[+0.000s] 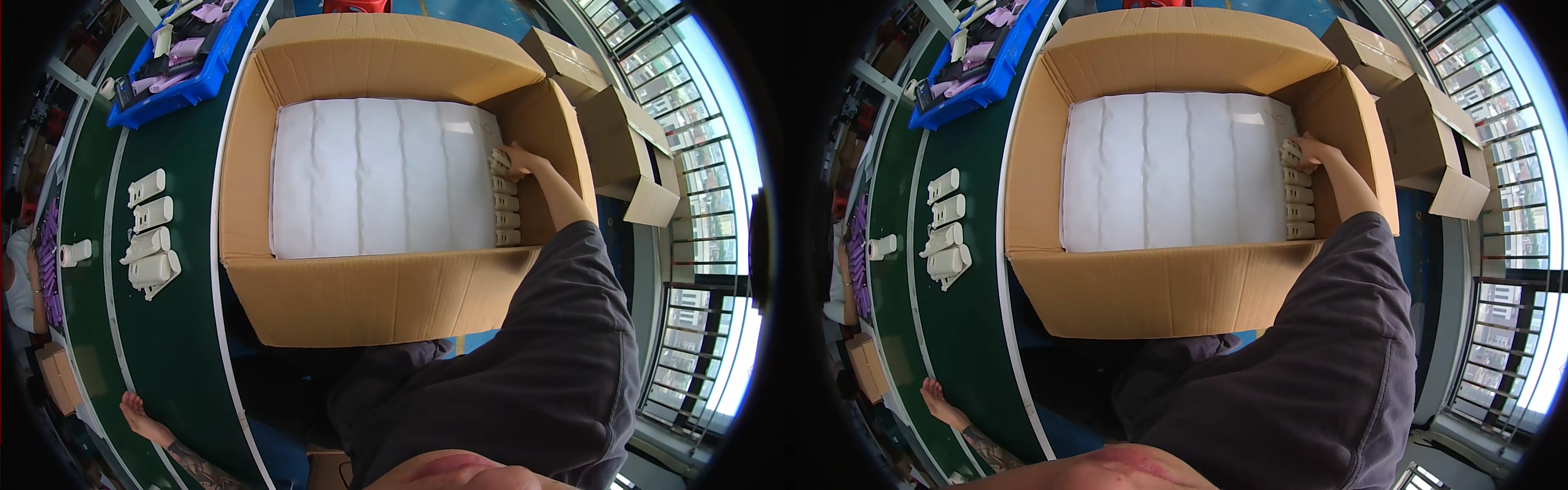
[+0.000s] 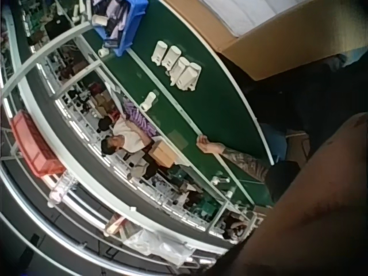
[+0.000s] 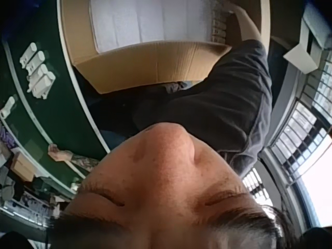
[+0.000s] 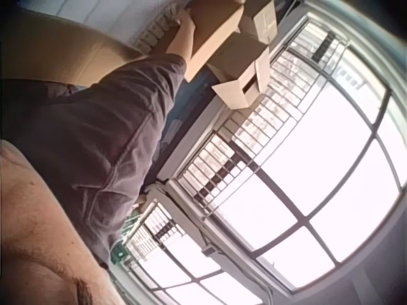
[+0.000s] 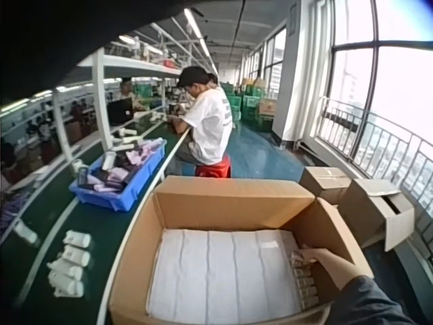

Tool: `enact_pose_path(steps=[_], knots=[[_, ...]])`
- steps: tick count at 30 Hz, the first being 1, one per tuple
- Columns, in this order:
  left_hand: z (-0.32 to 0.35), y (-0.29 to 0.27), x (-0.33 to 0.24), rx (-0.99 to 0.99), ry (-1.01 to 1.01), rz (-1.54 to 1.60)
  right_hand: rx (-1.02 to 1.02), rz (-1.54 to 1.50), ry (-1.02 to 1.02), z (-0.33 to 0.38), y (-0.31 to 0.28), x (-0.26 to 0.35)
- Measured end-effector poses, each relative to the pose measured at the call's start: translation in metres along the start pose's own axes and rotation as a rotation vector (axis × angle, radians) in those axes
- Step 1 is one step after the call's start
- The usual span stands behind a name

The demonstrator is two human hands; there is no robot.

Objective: The person assembles portable fans by attaching plastic covers to fan bodies on a conveyor belt. The person also removes plastic covers and a foam sheet from a cardboard box to continue assembling the fans.

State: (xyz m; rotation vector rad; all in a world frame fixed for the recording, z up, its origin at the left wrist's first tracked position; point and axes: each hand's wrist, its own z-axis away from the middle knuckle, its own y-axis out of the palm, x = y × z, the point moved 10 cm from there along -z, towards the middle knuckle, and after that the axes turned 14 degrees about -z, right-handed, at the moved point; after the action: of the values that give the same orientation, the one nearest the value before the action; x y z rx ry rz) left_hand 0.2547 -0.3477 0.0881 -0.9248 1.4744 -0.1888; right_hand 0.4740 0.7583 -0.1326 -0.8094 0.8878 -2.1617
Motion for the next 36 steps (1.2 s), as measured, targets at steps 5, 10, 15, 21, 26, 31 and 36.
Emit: enact_pose_path(steps=[5,10,15,21,26,31,36], knots=[[-0.001,0.004,0.003,0.013,0.002,0.012,-0.122,0.043,-0.053,0.003,-0.004,-0.012],[0.001,0.005,0.005,0.017,-0.001,0.004,0.016,-0.104,0.017,0.007,0.007,-0.008],[0.004,0.005,0.001,0.015,0.013,0.004,-0.104,-0.151,0.006,0.02,0.003,-0.009],[0.004,0.004,-0.002,0.02,0.032,-0.011,-0.191,-0.167,0.015,0.017,0.007,-0.015],[-0.001,0.012,0.002,0.02,0.019,0.008,-0.224,-0.178,-0.048,0.025,0.003,-0.029],[0.004,-0.008,0.004,0.01,0.013,-0.037,0.124,-0.327,0.04,0.037,0.008,0.021],[0.004,0.014,-0.003,0.03,0.014,-0.022,0.095,-0.357,0.062,0.057,0.037,-0.018]])
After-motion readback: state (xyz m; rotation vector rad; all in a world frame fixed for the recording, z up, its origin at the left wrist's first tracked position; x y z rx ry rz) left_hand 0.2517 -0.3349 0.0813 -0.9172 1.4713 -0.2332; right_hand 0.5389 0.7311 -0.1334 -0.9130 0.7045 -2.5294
